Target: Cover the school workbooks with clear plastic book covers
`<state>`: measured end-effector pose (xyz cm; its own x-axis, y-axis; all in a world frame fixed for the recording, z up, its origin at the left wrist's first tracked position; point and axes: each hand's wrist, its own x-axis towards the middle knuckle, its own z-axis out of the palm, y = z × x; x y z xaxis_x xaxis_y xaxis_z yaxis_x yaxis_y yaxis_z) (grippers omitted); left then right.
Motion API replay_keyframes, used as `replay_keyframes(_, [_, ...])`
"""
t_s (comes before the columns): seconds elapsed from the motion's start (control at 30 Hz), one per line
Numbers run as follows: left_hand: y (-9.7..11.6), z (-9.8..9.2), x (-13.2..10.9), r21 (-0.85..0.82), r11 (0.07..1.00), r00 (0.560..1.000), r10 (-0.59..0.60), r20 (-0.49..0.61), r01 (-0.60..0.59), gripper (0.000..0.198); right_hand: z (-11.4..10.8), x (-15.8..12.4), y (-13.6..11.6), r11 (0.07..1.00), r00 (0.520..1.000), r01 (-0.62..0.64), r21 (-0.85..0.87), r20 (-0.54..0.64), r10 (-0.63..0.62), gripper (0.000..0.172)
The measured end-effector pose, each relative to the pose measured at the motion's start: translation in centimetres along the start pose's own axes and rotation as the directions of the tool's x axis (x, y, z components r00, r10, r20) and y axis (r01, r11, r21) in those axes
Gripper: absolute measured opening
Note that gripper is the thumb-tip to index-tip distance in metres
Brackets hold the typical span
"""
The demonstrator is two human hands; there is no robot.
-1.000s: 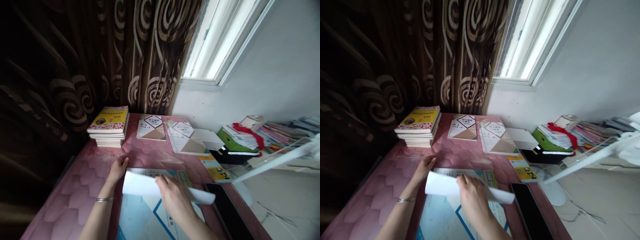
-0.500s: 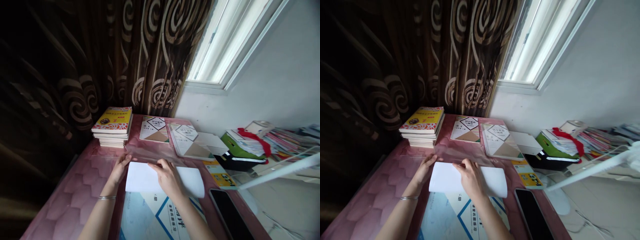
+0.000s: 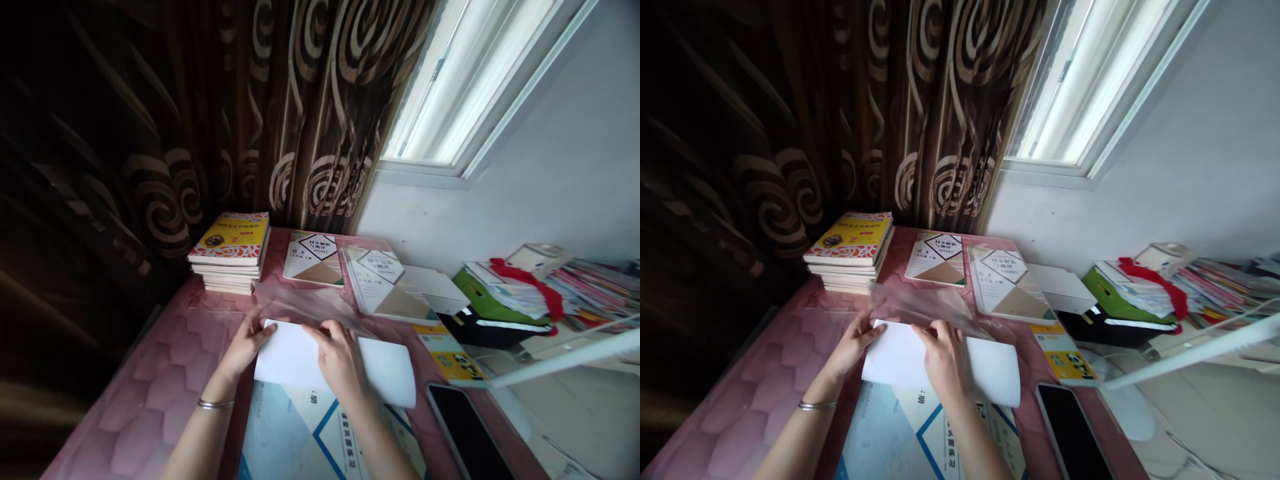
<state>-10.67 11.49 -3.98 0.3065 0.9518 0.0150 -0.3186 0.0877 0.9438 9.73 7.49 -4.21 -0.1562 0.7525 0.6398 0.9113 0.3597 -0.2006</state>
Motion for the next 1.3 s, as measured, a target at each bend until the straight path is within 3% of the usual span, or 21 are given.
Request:
replay_keyframes(0.17, [-0.41, -0.45, 0.04, -0.038, 0.999, 1.0, -0.012, 0.009, 0.013, 0.091, 0.0, 0.04, -0.06, 1.0, 1.0, 0.0, 0.01, -0.031, 0.0, 0.059])
replay_keyframes(0.8, [-0.5, -0.7, -0.6, 0.081, 0.991, 0.993, -0.106, 0.047, 0.102, 0.072, 0.24, -0.52, -0.39, 1.0, 0.998, -0.027, -0.003, -0.053, 0.026, 0.054])
replay_keyframes(0.93, [-0.64, -0.63, -0.74, 0.088, 0.987, 0.989, -0.139, 0.042, 0.135, 0.072, 0.15, -0.58, -0.41, 0.999, 0.997, -0.033, 0.001, -0.066, 0.033, 0.045])
replay_keyframes(1.1, [-0.7, -0.56, -0.7, 0.042, 0.991, 0.99, -0.128, 0.052, 0.126, 0.071, 0.1, -0.52, -0.63, 0.999, 0.996, -0.044, 0.02, -0.08, 0.045, 0.019])
replay_keyframes(1.3, [-0.3, -0.44, -0.67, -0.032, 0.997, 0.995, -0.064, 0.075, 0.066, 0.062, 0.69, -0.79, -0.76, 0.993, 0.992, -0.116, -0.003, -0.057, 0.116, 0.023])
